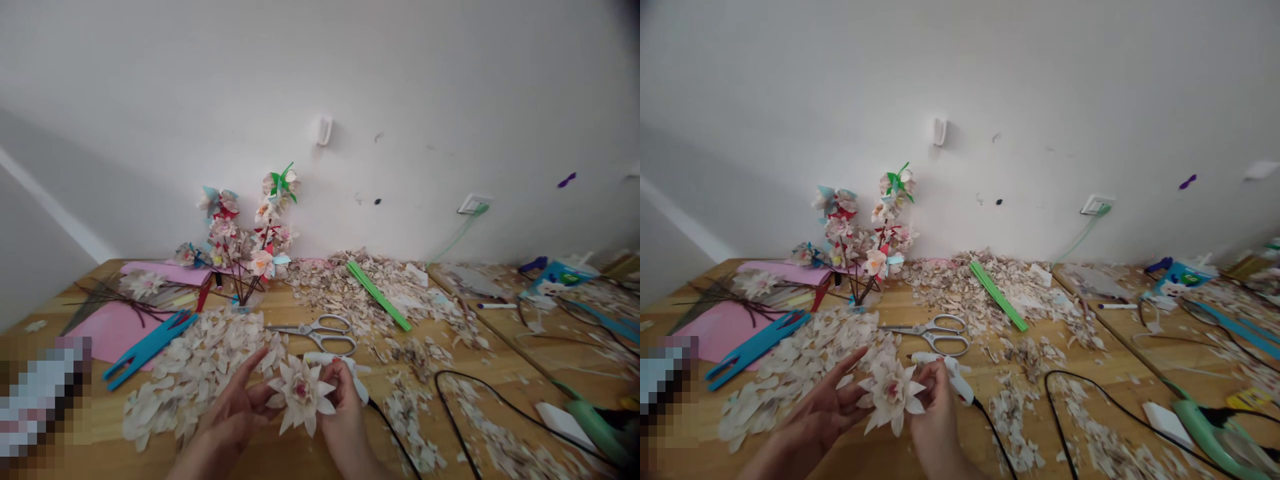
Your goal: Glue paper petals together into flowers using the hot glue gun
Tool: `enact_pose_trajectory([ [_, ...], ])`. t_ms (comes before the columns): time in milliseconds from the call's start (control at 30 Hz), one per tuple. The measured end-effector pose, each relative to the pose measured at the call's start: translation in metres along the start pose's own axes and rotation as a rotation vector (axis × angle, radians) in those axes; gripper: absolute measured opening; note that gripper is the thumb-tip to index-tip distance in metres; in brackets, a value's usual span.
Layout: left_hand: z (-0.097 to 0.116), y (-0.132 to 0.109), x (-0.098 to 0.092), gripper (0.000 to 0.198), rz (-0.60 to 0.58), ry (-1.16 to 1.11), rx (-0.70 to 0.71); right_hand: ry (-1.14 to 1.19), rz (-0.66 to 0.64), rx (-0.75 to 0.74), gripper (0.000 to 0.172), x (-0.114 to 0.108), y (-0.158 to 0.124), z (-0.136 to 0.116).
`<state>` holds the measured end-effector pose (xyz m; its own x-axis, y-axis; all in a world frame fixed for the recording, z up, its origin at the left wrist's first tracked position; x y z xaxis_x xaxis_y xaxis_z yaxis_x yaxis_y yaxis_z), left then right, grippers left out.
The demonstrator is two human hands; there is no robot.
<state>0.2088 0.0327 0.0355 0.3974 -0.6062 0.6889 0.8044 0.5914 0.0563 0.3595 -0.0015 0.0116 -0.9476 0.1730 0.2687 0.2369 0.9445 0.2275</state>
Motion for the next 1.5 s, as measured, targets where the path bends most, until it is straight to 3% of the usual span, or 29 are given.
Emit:
enact_pose_trajectory([
  [167, 0.0, 0.001, 0.001, 0.12, -0.003, -0.063, 0.01, 0.009, -0.007, 0.028, 0.03, 0.003, 0.0, 0.0],
  [433, -0.006, 0.001, -0.005, 0.118, 0.061, -0.024, -0.025, 0.011, -0.006, 0.048, 0.029, 0.003, 0.0, 0.007],
  [667, -0.009, 0.0, -0.009, 0.1, 0.07, -0.108, 0.035, -0.099, -0.022, 0.064, 0.032, -0.002, 0.0, 0.009],
  [867, -0.011, -0.003, -0.01, 0.094, 0.068, -0.125, 0.014, -0.151, -0.027, 0.024, 0.03, -0.004, 0.0, 0.013],
  [1000, -0.01, -0.004, -0.02, 0.078, 0.117, -0.145, -0.008, -0.202, -0.037, 0.008, 0.031, -0.006, -0.004, 0.019],
  [1233, -0.001, -0.004, -0.031, 0.07, 0.476, 0.236, 0.077, -0.461, -0.23, 0.099, 0.025, -0.006, -0.013, 0.019],
  [1500, -0.012, -0.004, -0.047, 0.067, 0.429, 0.42, -0.06, -0.358, -0.245, 0.165, 0.026, -0.003, -0.009, 0.026],
])
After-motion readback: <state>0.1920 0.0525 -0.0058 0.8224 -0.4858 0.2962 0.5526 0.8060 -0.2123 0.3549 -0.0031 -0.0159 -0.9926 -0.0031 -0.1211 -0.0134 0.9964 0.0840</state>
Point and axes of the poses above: each hand's wrist, its own y-axis towards the middle knuckle, its own x-axis out of the palm, z = x × y, the point moved 2 cm from there along y, towards the middle knuckle, and after that the axes turned 15 degrees about -z, right-handed, at the moved point
